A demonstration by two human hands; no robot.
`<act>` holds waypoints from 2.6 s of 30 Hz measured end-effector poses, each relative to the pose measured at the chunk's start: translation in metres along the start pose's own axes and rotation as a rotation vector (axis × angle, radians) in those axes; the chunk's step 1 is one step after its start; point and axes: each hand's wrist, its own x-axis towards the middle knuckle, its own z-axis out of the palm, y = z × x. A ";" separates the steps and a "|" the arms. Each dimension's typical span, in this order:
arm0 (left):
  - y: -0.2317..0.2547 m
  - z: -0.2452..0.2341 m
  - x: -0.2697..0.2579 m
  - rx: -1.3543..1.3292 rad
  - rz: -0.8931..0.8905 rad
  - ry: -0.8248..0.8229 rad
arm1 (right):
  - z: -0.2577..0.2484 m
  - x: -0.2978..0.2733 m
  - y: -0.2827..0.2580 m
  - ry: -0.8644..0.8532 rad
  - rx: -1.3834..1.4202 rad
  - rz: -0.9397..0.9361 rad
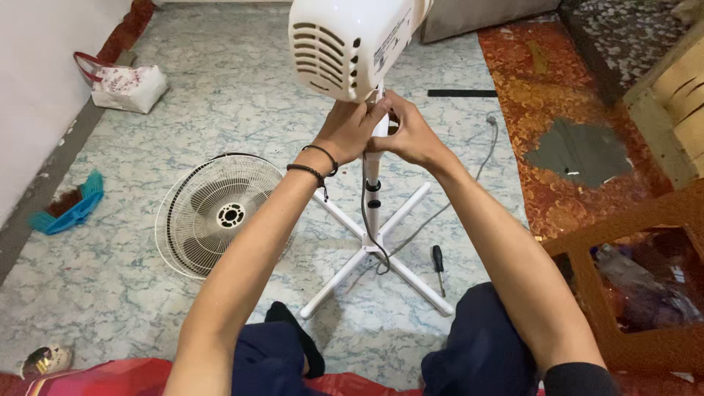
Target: The person assembles an electric fan by attaching the motor housing to the stand, securing it with a screwdriver, and then mounting the front grille. The person uses a screwdriver to tighten the connection between the motor housing and the stand.
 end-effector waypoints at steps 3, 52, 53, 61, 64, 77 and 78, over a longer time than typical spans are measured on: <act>0.000 0.007 -0.007 -0.057 -0.277 -0.125 | 0.000 -0.002 0.001 -0.003 0.012 0.084; -0.055 0.043 -0.035 0.450 0.205 0.067 | -0.007 -0.011 0.013 -0.113 0.144 0.283; -0.056 0.042 -0.036 0.462 0.228 0.106 | -0.006 -0.010 0.013 -0.119 0.144 0.259; -0.048 0.034 -0.036 0.286 0.132 0.062 | -0.008 -0.014 0.021 -0.090 0.050 0.192; -0.037 0.026 -0.038 -0.016 -0.047 -0.054 | -0.011 -0.018 0.018 -0.099 0.012 0.180; -0.040 0.031 -0.053 -0.374 -0.057 -0.087 | -0.006 -0.027 0.021 -0.068 -0.043 0.093; -0.040 0.031 -0.053 -0.369 -0.053 -0.080 | -0.005 -0.028 0.022 -0.058 -0.052 0.094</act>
